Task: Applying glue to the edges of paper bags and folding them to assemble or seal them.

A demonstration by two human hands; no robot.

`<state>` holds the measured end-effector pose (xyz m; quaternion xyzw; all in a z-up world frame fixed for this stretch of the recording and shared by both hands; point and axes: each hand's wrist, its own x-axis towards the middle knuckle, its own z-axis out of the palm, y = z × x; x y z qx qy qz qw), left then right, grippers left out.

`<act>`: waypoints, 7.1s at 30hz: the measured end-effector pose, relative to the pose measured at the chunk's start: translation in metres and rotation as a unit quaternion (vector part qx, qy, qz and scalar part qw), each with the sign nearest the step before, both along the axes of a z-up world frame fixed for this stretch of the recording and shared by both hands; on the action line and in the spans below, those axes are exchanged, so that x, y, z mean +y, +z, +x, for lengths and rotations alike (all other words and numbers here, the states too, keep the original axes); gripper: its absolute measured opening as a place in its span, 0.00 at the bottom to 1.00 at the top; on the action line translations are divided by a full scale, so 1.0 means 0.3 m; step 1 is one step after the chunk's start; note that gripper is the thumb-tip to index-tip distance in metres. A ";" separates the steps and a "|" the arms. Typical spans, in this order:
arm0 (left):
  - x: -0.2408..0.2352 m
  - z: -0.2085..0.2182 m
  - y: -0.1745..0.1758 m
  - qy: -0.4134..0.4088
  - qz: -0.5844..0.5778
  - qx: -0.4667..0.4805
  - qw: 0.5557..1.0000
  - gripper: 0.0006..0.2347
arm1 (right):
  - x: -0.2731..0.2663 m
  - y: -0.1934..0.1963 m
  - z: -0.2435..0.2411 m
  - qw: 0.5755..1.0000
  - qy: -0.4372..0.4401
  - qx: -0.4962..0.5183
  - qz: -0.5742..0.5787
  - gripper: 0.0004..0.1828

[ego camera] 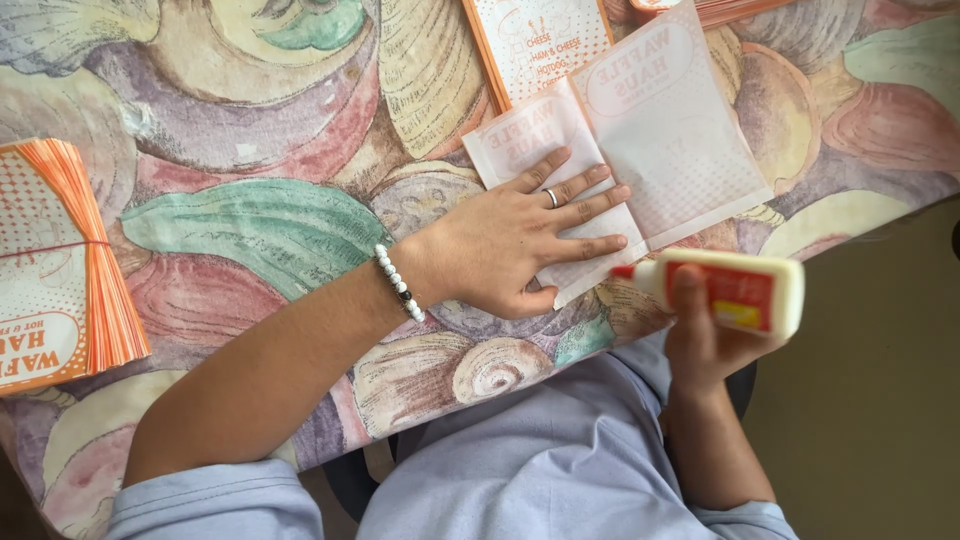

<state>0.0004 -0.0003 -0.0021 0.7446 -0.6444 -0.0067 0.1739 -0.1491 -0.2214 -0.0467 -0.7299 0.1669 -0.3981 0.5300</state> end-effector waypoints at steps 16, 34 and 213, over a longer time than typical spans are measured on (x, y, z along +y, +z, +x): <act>0.001 0.002 0.010 0.000 0.007 0.006 1.000 0.33 | 0.012 0.094 0.051 0.999 0.031 -0.003 -0.012 0.15; -0.001 0.001 0.021 -0.001 0.012 0.008 1.000 0.33 | -0.052 0.053 0.053 0.999 0.036 -0.009 -0.001 0.41; -0.058 -0.104 0.061 0.184 -0.346 0.733 0.556 0.07 | -0.176 0.405 0.306 0.806 0.591 -0.010 -0.008 0.45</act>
